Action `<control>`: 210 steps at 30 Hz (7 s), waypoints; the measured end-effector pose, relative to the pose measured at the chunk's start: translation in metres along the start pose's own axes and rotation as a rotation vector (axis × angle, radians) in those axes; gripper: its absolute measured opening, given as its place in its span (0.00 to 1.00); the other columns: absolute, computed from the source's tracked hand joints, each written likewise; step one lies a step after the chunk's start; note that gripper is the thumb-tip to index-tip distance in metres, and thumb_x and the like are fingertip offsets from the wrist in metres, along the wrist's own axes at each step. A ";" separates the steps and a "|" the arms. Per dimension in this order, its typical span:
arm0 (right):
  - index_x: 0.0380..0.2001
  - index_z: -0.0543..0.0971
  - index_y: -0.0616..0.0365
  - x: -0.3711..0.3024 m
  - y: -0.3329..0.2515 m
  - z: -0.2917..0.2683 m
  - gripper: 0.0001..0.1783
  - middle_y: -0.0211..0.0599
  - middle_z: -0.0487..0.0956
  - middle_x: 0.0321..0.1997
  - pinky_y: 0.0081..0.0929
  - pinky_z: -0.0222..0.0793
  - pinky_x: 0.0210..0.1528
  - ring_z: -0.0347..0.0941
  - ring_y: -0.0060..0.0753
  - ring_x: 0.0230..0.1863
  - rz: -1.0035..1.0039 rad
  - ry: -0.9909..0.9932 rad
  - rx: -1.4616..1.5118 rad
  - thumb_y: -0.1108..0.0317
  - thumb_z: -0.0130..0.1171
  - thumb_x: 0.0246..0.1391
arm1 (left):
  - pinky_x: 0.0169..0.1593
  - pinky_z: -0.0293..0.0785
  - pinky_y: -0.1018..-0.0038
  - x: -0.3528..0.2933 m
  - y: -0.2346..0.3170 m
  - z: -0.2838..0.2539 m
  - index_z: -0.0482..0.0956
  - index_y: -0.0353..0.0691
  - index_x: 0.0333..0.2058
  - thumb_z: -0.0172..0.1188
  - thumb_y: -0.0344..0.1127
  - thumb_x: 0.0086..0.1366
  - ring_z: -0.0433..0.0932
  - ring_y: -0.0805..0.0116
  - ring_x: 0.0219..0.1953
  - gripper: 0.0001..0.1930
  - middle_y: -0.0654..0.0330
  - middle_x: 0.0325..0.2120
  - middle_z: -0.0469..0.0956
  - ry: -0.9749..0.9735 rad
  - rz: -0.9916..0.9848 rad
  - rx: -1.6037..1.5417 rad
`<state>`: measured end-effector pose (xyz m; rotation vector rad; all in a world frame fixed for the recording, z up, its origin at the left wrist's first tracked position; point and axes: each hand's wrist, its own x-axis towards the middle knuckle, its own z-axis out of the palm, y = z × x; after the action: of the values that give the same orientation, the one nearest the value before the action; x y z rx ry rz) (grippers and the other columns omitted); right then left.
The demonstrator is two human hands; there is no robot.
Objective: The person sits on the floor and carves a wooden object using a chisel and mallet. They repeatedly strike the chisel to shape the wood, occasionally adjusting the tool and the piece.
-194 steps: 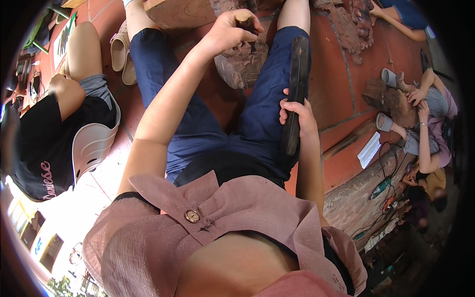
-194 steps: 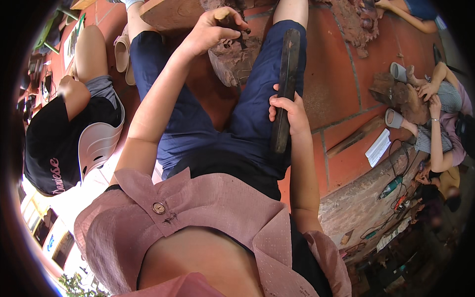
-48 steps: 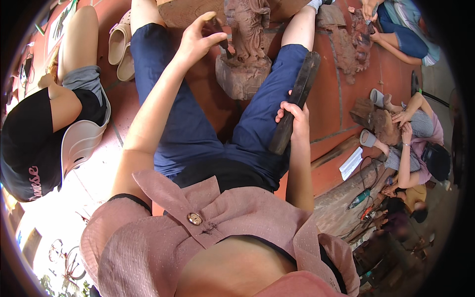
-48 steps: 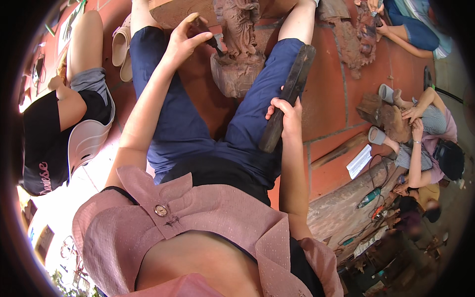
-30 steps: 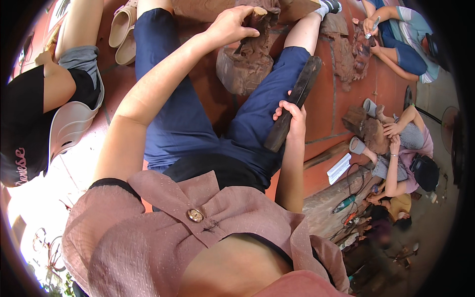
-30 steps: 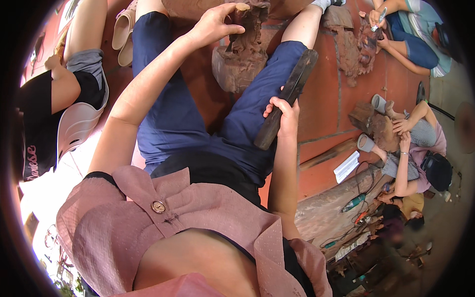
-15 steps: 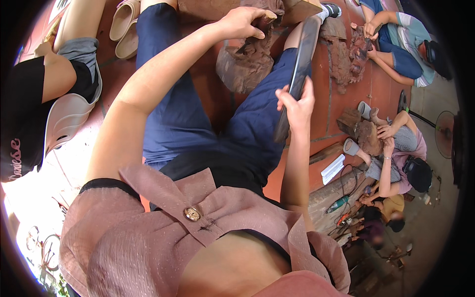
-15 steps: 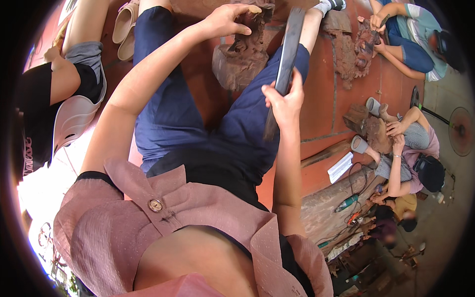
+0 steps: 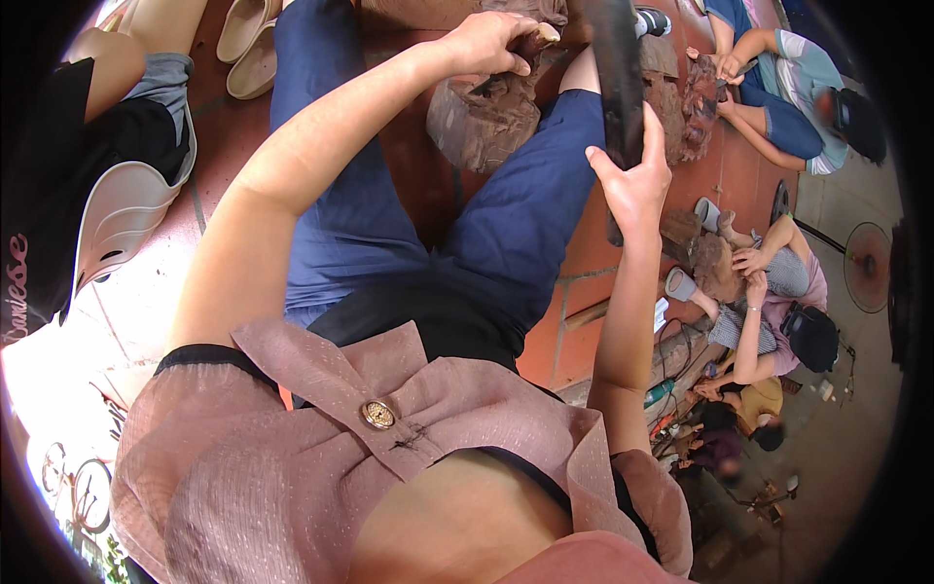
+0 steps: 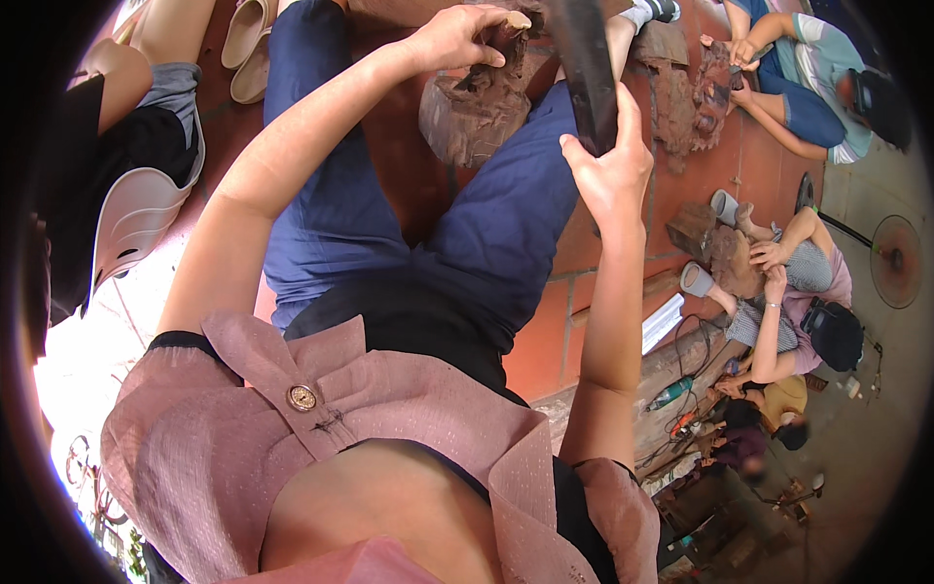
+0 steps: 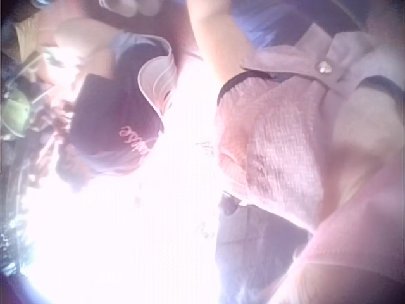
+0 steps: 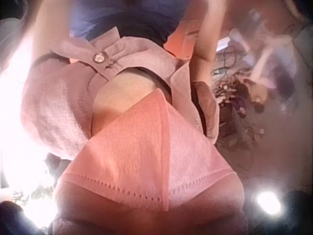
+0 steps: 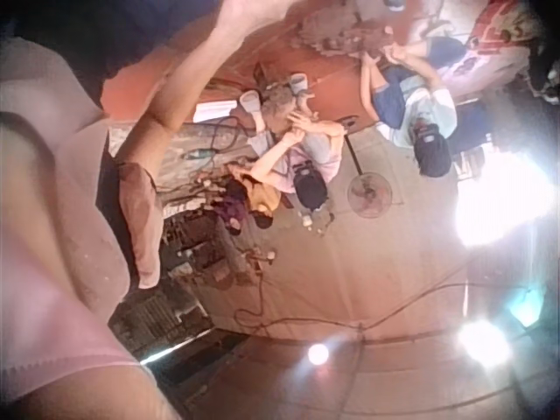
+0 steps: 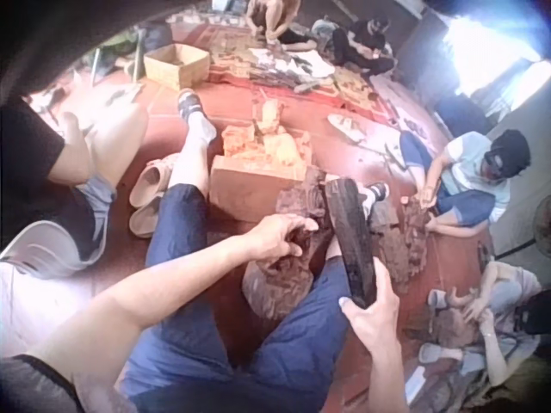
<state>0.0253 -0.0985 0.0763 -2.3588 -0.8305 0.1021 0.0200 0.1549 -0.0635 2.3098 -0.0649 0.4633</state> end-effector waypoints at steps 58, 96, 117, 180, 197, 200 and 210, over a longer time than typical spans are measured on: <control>0.52 0.65 0.62 -0.096 0.064 0.053 0.28 0.41 0.73 0.29 0.31 0.71 0.20 0.72 0.32 0.20 0.837 -0.040 1.198 0.76 0.59 0.46 | 0.54 0.71 0.72 0.001 0.016 -0.036 0.72 0.37 0.55 0.71 0.25 0.50 0.77 0.68 0.47 0.31 0.57 0.43 0.80 -0.231 -0.397 -0.447; 0.52 0.66 0.63 -0.096 0.065 0.053 0.28 0.41 0.73 0.29 0.30 0.71 0.19 0.73 0.32 0.20 0.838 -0.043 1.233 0.76 0.60 0.45 | 0.39 0.81 0.76 -0.128 0.052 -0.039 0.77 0.36 0.40 0.64 0.33 0.65 0.80 0.75 0.30 0.09 0.63 0.30 0.79 0.445 -0.760 -0.893; 0.51 0.66 0.63 -0.095 0.063 0.054 0.27 0.41 0.74 0.28 0.30 0.71 0.19 0.73 0.32 0.20 0.815 -0.044 1.247 0.76 0.60 0.45 | 0.44 0.74 0.72 -0.142 0.072 -0.009 0.81 0.39 0.32 0.67 0.28 0.56 0.78 0.64 0.40 0.05 0.58 0.33 0.76 0.292 -0.301 -0.279; 0.49 0.68 0.57 -0.108 0.073 0.038 0.24 0.41 0.72 0.34 0.34 0.71 0.32 0.71 0.34 0.29 0.894 -0.017 1.466 0.76 0.54 0.44 | 0.29 0.71 0.62 -0.030 0.119 0.038 0.68 0.40 0.17 0.69 0.39 0.52 0.78 0.56 0.26 0.18 0.61 0.19 0.75 -0.031 -0.139 -0.323; 0.46 0.69 0.63 -0.082 0.015 0.002 0.23 0.33 0.73 0.26 0.21 0.69 0.26 0.70 0.23 0.22 0.539 0.076 0.746 0.84 0.62 0.45 | 0.38 0.74 0.60 -0.021 0.109 0.038 0.78 0.43 0.31 0.64 0.31 0.54 0.81 0.53 0.34 0.06 0.55 0.26 0.81 -0.019 -0.191 -0.382; 0.43 0.68 0.63 -0.082 0.013 0.001 0.22 0.32 0.72 0.27 0.21 0.70 0.29 0.69 0.21 0.23 0.466 0.140 0.699 0.86 0.62 0.44 | 0.38 0.74 0.60 -0.016 0.113 0.029 0.78 0.44 0.32 0.64 0.32 0.55 0.81 0.52 0.34 0.06 0.55 0.26 0.81 0.082 -0.278 -0.387; 0.40 0.69 0.60 -0.076 0.041 0.010 0.21 0.29 0.70 0.28 0.21 0.70 0.34 0.66 0.18 0.27 0.327 0.175 0.595 0.88 0.61 0.41 | 0.39 0.75 0.57 -0.012 0.114 0.033 0.79 0.45 0.35 0.60 0.28 0.52 0.81 0.50 0.35 0.09 0.53 0.26 0.81 0.106 -0.350 -0.356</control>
<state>-0.0161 -0.1624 0.0344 -1.8786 -0.2682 0.2384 -0.0020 0.0502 -0.0111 1.8927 0.2824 0.3591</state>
